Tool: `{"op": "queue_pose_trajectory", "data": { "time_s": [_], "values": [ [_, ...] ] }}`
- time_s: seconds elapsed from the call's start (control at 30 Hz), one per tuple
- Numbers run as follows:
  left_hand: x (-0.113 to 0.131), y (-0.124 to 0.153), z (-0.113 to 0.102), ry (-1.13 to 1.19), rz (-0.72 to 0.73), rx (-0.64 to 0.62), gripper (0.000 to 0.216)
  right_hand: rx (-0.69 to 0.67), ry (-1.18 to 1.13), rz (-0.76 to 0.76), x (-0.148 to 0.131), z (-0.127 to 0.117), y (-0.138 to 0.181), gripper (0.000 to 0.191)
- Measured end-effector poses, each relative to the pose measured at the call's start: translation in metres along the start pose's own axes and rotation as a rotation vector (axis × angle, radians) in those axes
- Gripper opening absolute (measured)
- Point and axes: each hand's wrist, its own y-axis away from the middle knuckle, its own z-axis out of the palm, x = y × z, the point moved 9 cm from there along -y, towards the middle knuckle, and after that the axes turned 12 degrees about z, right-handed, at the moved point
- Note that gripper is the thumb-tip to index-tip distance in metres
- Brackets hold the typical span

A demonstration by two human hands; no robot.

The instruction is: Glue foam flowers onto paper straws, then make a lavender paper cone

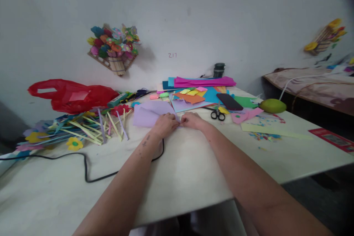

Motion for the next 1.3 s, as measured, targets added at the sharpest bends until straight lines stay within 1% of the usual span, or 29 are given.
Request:
{"op": "queue_pose_trajectory", "data": {
  "time_s": [0.17,0.33,0.43,0.57,0.67,0.8,0.97,1.07,1.2,1.3],
  "values": [
    [-0.001,0.001,0.002,0.012,0.009,-0.001,0.031,-0.003,0.108,-0.013,-0.003,-0.002,0.003,0.016],
    [-0.003,0.004,0.005,0.024,0.011,-0.03,0.03,-0.008,0.119,-0.033,-0.002,0.001,0.003,0.018],
    [-0.002,0.004,0.006,0.021,0.02,-0.041,0.03,0.008,0.126,-0.03,0.0,0.002,0.001,0.023],
    [0.0,0.004,0.005,-0.006,0.039,-0.026,0.029,0.018,0.149,-0.002,0.002,0.002,0.002,0.029],
    [0.002,0.004,0.003,-0.031,0.048,-0.01,0.029,0.018,0.148,0.014,0.003,0.001,0.004,0.028],
    [0.003,0.004,0.003,-0.048,0.052,-0.022,0.03,0.02,0.031,0.025,0.008,-0.001,0.003,0.024],
    [0.0,0.005,0.006,-0.025,0.037,-0.03,0.031,-0.016,-0.17,-0.095,0.011,0.0,-0.001,0.02],
    [-0.001,0.005,0.007,-0.018,0.032,-0.031,0.031,-0.039,-0.271,-0.084,0.014,0.001,-0.002,0.019],
    [0.0,0.005,0.005,-0.021,0.029,-0.025,0.031,-0.093,-0.315,-0.103,0.008,0.003,0.001,0.015],
    [0.001,0.005,0.004,-0.02,0.031,-0.024,0.029,-0.071,-0.286,-0.122,0.001,-0.001,0.003,0.017]
  ]
}}
